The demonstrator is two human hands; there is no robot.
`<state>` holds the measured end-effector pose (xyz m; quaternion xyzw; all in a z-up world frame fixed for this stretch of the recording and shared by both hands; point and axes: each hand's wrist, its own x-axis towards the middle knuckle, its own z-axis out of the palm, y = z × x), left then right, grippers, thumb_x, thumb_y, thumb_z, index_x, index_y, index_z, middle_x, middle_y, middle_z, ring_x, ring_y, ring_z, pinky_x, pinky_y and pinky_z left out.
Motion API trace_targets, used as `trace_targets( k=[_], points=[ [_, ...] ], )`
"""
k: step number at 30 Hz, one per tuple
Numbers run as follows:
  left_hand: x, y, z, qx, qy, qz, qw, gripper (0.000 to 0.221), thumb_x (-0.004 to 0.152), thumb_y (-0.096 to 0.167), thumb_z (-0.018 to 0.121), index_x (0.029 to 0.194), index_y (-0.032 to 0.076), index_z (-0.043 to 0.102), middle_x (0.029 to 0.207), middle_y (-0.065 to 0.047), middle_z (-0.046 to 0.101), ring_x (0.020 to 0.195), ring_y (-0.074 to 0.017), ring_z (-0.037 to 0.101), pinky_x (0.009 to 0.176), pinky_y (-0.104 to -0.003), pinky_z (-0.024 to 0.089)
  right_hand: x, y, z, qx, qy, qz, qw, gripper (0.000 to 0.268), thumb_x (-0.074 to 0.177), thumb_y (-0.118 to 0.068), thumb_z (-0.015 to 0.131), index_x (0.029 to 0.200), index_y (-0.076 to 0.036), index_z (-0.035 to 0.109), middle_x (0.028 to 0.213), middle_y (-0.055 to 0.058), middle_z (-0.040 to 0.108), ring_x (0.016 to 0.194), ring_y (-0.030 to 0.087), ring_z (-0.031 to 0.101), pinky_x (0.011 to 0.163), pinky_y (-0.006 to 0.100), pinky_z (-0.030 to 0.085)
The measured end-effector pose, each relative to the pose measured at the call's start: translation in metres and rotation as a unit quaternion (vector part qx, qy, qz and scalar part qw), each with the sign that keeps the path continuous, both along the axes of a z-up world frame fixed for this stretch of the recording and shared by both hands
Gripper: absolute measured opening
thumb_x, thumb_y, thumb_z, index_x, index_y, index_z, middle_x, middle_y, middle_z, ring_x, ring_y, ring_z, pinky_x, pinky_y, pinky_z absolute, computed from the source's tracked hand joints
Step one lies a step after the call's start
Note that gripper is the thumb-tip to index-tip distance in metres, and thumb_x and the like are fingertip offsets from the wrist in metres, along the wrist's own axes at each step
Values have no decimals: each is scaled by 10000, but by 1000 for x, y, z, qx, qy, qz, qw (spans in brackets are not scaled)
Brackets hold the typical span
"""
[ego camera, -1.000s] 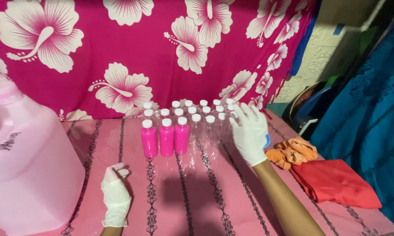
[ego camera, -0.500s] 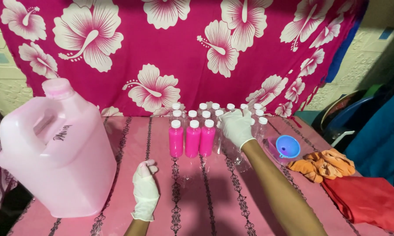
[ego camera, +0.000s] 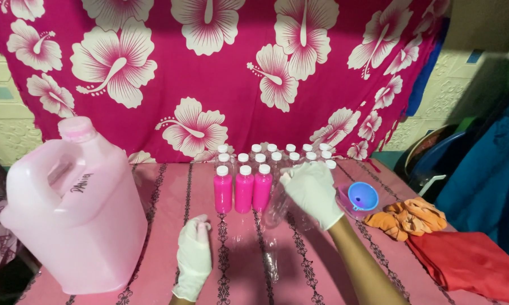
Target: The person fills a clear plastic bottle with pink liquid using a blue funnel and a small plastic container.
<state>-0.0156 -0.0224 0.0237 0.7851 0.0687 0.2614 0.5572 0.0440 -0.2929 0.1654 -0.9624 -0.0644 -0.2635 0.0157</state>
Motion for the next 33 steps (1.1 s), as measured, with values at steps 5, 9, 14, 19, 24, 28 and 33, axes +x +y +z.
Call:
trace_targets(
  k=[5, 9, 14, 19, 24, 28, 33],
  points=[
    [0, -43, -38, 203, -103, -91, 970, 711, 779, 395, 800, 1409, 177, 554, 1274, -47, 657, 1141, -216, 654, 938, -396, 566, -45, 31, -23, 87, 71, 66, 992, 253, 892, -317, 510, 645, -268, 530, 596, -19, 445, 621, 142, 434, 616, 370, 357],
    [-34, -59, 16, 160, -50, -154, 974, 993, 649, 398, 923, 1502, 190, 459, 1289, -93, 679, 1192, -276, 658, 962, -409, 567, -74, 61, -30, 134, 94, 122, 979, 323, 851, -300, 558, 594, -230, 377, 582, -21, 306, 604, 131, 310, 572, 364, 290],
    [-49, -66, 25, 77, 144, -198, 966, 947, 772, 350, 807, 1552, 376, 270, 972, 231, 858, 968, 8, 810, 879, -224, 568, -118, 71, 10, 283, 229, 127, 922, 611, 899, -447, 679, 523, -198, 266, 484, -80, 263, 560, 88, 250, 559, 295, 261],
    [75, -69, -75, -314, 220, -405, 830, 624, 877, 403, 676, 1456, 261, 491, 919, 62, 764, 861, -118, 728, 686, -341, 573, -130, 62, 31, 234, 346, 80, 905, 557, 957, -591, 501, 543, -257, 664, 528, -120, 546, 565, 35, 459, 815, 222, 333],
    [17, -98, -82, -505, 223, -472, 687, 556, 897, 230, 613, 1443, 195, 513, 986, -94, 707, 859, -223, 682, 699, -404, 565, -129, 58, 28, 265, 378, 77, 884, 534, 935, -544, 511, 567, -192, 672, 560, -59, 641, 575, 60, 560, 755, 193, 458],
    [5, -86, -82, -306, -2, -471, 828, 924, 800, -141, 740, 1537, 97, 236, 1105, -176, 726, 991, -240, 725, 924, -350, 580, -130, 47, 22, 292, 376, 191, 859, 421, 951, -432, 539, 621, -185, 624, 616, -65, 625, 640, 37, 555, 756, 194, 442],
    [-49, -69, 22, -111, 163, -391, 899, 531, 900, -29, 588, 1396, 159, 553, 1061, -76, 798, 853, -152, 749, 685, -269, 603, -129, 24, 24, 280, 364, 350, 816, 190, 849, -205, 459, 813, -142, 635, 799, -72, 613, 764, 63, 512, 765, 251, 434]
  ],
)
